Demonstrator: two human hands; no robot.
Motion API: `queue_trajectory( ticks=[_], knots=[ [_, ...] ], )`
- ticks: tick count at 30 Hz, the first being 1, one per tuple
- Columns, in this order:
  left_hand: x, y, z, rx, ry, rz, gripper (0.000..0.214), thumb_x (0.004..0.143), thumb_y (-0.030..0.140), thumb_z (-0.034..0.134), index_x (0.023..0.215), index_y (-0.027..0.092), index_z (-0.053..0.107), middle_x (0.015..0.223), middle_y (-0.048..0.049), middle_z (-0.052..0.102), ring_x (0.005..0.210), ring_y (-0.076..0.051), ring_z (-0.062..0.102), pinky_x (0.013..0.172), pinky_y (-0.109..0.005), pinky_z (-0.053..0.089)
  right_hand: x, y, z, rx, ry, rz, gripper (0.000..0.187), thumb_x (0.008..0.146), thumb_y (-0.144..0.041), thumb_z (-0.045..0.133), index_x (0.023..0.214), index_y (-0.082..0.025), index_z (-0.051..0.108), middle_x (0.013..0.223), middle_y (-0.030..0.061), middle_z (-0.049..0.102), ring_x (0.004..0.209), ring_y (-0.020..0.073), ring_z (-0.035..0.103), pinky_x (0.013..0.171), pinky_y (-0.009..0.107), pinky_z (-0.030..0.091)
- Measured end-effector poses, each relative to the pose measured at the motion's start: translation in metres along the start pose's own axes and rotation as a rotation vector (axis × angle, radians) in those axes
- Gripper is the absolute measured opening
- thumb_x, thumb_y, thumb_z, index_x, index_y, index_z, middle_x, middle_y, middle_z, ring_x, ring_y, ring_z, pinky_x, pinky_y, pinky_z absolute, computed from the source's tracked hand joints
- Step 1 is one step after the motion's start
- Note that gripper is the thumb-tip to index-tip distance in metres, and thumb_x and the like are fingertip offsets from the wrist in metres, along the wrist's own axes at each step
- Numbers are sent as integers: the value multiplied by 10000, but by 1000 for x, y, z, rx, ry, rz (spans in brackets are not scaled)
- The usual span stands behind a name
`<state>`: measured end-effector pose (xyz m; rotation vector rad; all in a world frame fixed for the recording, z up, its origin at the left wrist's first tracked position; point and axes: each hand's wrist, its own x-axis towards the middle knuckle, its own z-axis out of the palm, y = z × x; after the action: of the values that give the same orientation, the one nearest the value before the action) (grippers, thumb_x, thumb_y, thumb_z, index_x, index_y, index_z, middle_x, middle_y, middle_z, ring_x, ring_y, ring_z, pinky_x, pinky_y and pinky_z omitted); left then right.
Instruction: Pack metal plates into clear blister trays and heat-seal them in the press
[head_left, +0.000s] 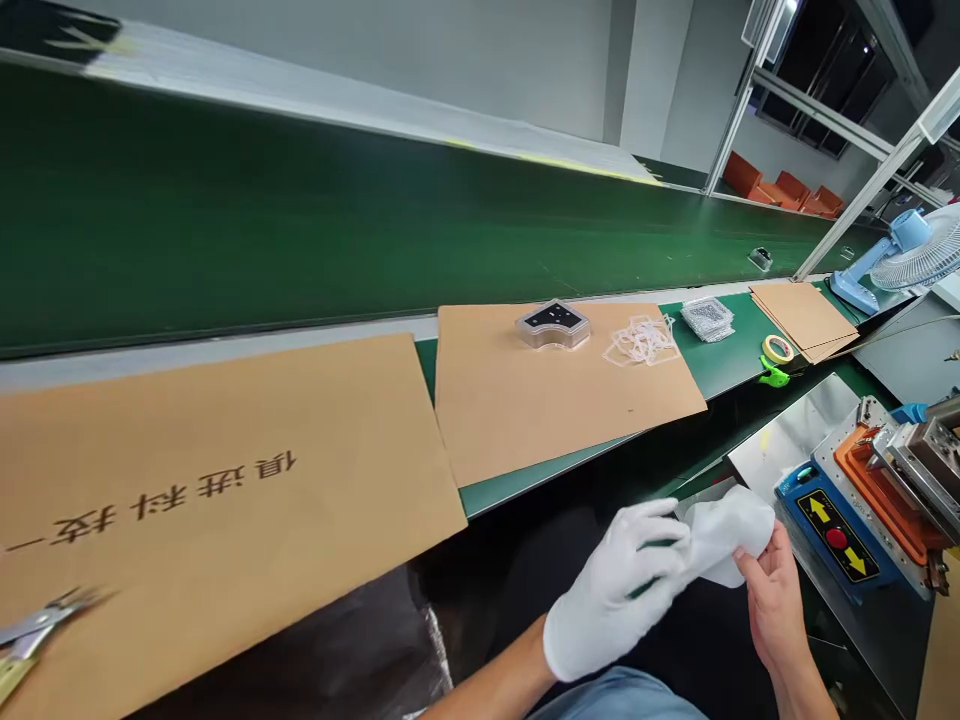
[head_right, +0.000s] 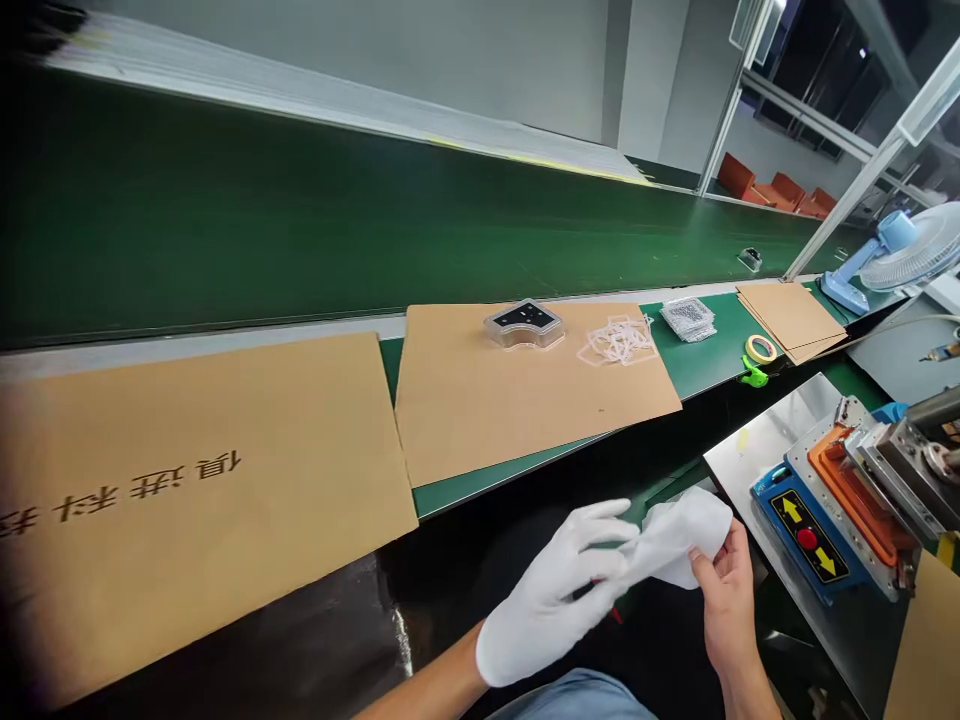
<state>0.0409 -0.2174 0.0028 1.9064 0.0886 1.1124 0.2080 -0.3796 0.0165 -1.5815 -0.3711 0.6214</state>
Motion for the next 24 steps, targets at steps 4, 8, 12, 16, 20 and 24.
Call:
queue_trajectory(
  ticks=[4, 8, 12, 16, 20, 24],
  knots=[
    [23, 13, -15, -61, -90, 152, 247, 791, 58, 637, 921, 265, 605, 1073, -60, 767, 1114, -293, 706, 877, -450, 576, 8, -9, 1, 4, -63, 32, 589, 839, -459, 872, 1346, -297, 621, 1372, 92, 716, 1258, 334, 664, 1080, 489, 527],
    [36, 13, -22, -48, -287, 175, 196, 705, 133, 647, 742, 254, 496, 943, -77, 742, 793, -252, 684, 670, -409, 512, 14, -13, 3, 25, -173, 95, 586, 847, -448, 860, 1363, -321, 613, 1413, 84, 686, 1268, 332, 653, 1035, 462, 553],
    [49, 7, -31, 7, -331, 155, 230, 645, 115, 590, 784, 254, 469, 689, -9, 634, 570, -186, 548, 549, -361, 392, 22, -13, 0, 38, -250, 77, 649, 834, -409, 867, 1418, -319, 597, 1470, 98, 647, 1301, 337, 637, 1037, 460, 562],
    [61, 3, -38, 125, -236, 167, 244, 674, 74, 561, 846, 236, 502, 877, -36, 715, 743, -205, 633, 677, -369, 449, 32, -10, -6, -16, -219, 29, 637, 869, -428, 830, 1442, -311, 576, 1447, 104, 667, 1318, 333, 636, 1058, 459, 551],
    [64, 6, -37, 159, -265, 124, 281, 646, 32, 576, 842, 229, 534, 1036, -65, 739, 1018, -268, 673, 850, -419, 496, 42, -6, -9, -94, -111, 4, 670, 873, -459, 830, 1472, -320, 563, 1441, 91, 685, 1335, 319, 641, 1118, 463, 531],
    [65, 12, -23, 80, -332, -11, 344, 673, 91, 633, 984, 236, 606, 1220, -94, 725, 1106, -283, 677, 911, -426, 538, 47, 0, -15, -198, -64, -59, 689, 812, -473, 870, 1433, -283, 639, 1381, 107, 722, 1275, 355, 682, 1063, 484, 584]
  ],
)
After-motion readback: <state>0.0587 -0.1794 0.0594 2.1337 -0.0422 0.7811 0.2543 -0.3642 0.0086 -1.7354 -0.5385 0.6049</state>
